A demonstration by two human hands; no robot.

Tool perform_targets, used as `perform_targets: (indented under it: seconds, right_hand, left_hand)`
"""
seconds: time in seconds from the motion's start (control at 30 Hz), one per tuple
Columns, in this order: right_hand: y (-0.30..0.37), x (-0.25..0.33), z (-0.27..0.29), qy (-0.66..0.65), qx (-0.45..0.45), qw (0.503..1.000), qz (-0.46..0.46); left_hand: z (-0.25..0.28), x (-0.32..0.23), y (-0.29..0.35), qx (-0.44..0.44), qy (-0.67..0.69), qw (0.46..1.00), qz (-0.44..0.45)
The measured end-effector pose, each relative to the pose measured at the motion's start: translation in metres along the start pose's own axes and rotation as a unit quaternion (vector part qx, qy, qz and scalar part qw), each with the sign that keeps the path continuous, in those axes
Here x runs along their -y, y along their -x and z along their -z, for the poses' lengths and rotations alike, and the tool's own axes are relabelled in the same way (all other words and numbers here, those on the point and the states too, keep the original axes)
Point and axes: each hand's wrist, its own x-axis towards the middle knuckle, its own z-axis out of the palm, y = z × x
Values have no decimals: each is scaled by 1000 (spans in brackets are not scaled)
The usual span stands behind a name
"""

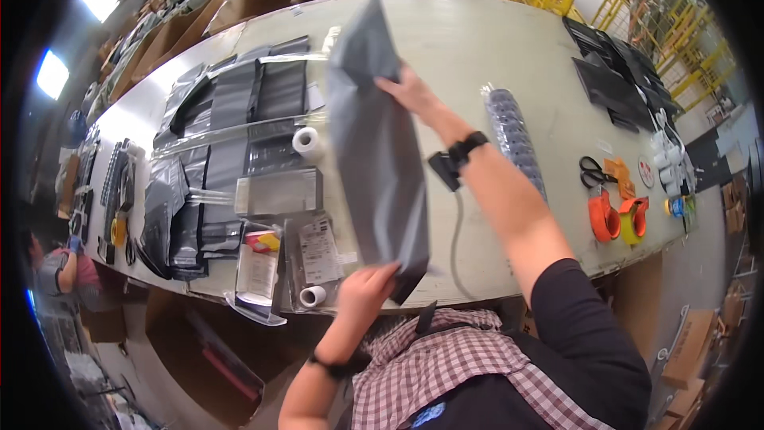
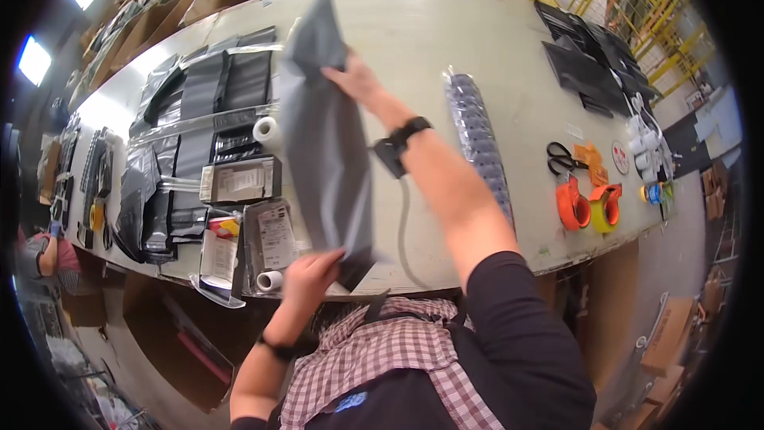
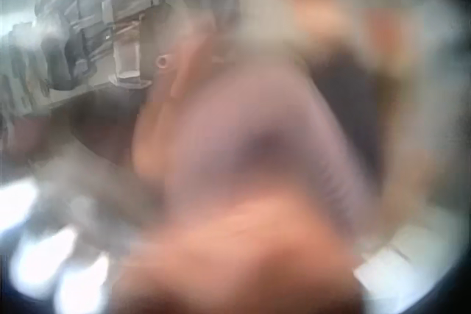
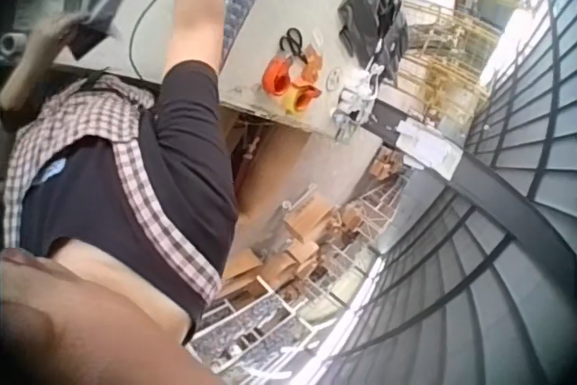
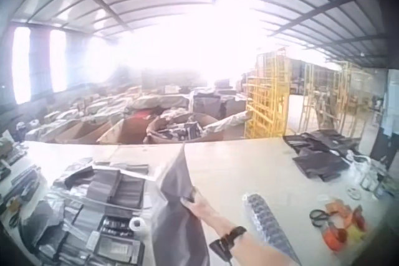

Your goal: The person takes a textured mat from a box, rolls it tightly by hand on a workbench, wraps it in clear plastic sheeting, inserts it into a long grey mailing envelope, attaches a printed label, and seals the package using a tape dispenser.

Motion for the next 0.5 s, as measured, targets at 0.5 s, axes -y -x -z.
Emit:
perform_targets:
  seconds: [0.5]
  right_hand:
    - [312, -11, 194, -151, -44, 917, -366]
  left_hand:
    - [-189, 66, -156, 35, -206, 975, -73]
